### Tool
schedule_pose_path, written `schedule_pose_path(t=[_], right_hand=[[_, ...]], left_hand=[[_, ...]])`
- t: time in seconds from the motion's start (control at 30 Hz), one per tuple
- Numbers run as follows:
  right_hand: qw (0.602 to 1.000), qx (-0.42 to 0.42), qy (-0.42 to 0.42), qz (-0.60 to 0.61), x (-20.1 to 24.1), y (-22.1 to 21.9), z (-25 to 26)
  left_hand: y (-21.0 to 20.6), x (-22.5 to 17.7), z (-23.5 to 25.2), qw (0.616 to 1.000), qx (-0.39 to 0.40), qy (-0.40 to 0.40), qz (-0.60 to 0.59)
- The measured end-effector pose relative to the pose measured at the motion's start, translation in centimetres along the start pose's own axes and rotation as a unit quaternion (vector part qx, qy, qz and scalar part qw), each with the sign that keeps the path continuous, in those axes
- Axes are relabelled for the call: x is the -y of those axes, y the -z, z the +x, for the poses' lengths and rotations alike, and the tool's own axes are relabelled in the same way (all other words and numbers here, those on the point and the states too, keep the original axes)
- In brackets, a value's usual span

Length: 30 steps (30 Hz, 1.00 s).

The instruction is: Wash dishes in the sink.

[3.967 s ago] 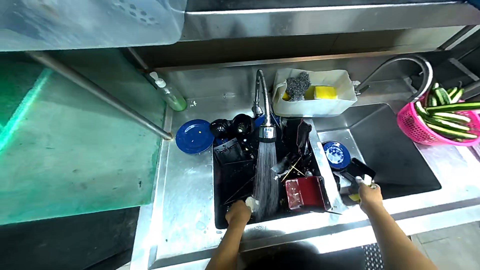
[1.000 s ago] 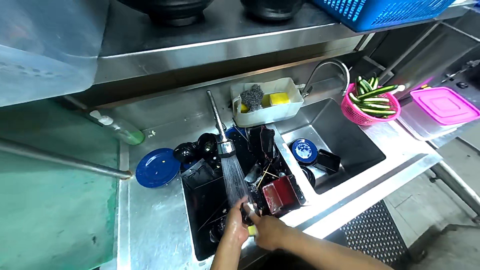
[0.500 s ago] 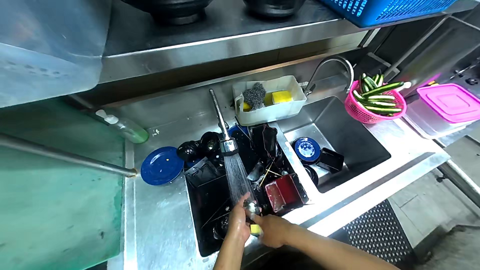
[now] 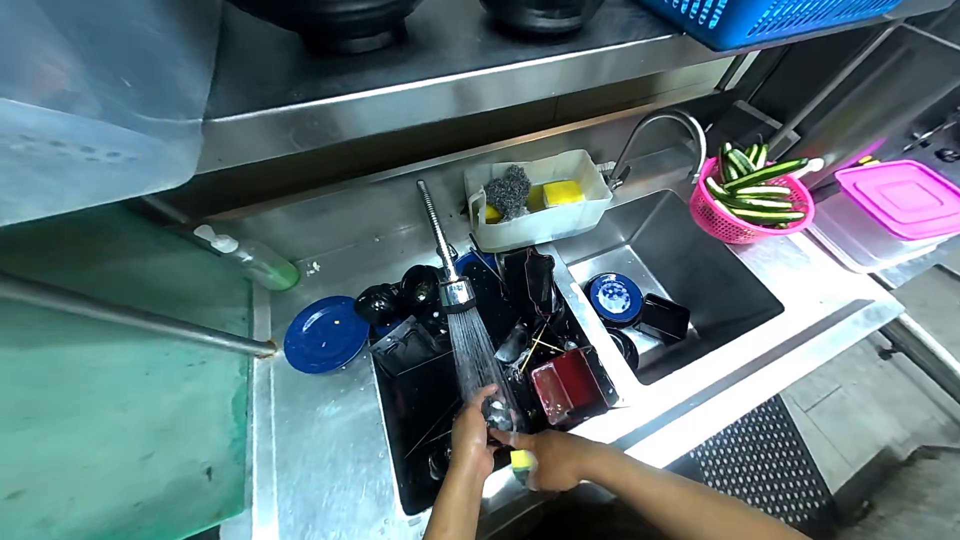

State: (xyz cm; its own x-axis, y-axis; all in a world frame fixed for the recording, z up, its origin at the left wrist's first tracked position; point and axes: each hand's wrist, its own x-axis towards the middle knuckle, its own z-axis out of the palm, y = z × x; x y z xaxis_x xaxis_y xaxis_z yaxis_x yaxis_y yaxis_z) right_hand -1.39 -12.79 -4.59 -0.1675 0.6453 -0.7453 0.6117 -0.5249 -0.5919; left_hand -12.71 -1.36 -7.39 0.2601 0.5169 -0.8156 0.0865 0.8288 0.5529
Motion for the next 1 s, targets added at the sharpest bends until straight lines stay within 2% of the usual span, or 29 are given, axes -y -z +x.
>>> schedule_pose_path(t=[0.13, 0.23, 0.33, 0.47, 0.5, 0.57, 0.67, 0.73, 0.8, 0.93, 1.0], right_hand=[[0.979, -0.019, -0.065, -0.192, -1.1, 1.5, 0.4], [0.960, -0.066, -0.069, -0.263, -1.2, 2.0, 1.2], [0.969, -0.086, -0.077, -0.216, -0.5, 0.7, 1.0], [0.999, -0.026, -0.018, -0.025, 0.1, 0.1, 0.4], [1.000, -0.013, -0.016, -0.014, 0.1, 0.5, 0.2], [0.994, -0.027, -0.046, -0.099, -0.3, 1.1, 0.4], [0.969, -0.108, -0.094, -0.200, -0.9, 1.6, 1.7], [0.965, -0.141, -0.116, -0.189, -0.6, 1.6, 1.7], [0.972, -0.135, -0.105, -0.164, -0.1, 1.4, 1.2], [0.989, -0.071, -0.069, -0.109, 0.7, 0.4, 0.6], [0.998, -0.033, -0.023, -0.049, 0.8, 0.4, 0.3]], left_hand=[[0.3, 1.0, -0.5, 0.999, 0.014, 0.017, 0.036], [0.4, 0.6, -0.5, 0.998, 0.047, 0.049, 0.016], [0.1, -0.6, -0.4, 0.998, 0.026, 0.052, 0.031], [-0.1, -0.9, 0.0, 0.999, -0.010, 0.030, 0.004], [-0.1, -0.7, 0.0, 1.000, -0.010, 0.024, 0.001], [-0.2, -0.3, 0.1, 0.999, -0.012, 0.011, 0.040], [-0.6, -0.6, -0.1, 0.998, -0.018, 0.038, 0.046], [-0.6, -1.4, -0.5, 0.998, -0.014, 0.060, 0.007], [-0.4, -1.8, -0.6, 0.999, -0.016, 0.052, -0.001], [-0.1, -1.4, 0.0, 1.000, 0.024, 0.015, 0.004], [-0.2, -1.0, 0.3, 0.999, 0.043, -0.011, -0.026]])
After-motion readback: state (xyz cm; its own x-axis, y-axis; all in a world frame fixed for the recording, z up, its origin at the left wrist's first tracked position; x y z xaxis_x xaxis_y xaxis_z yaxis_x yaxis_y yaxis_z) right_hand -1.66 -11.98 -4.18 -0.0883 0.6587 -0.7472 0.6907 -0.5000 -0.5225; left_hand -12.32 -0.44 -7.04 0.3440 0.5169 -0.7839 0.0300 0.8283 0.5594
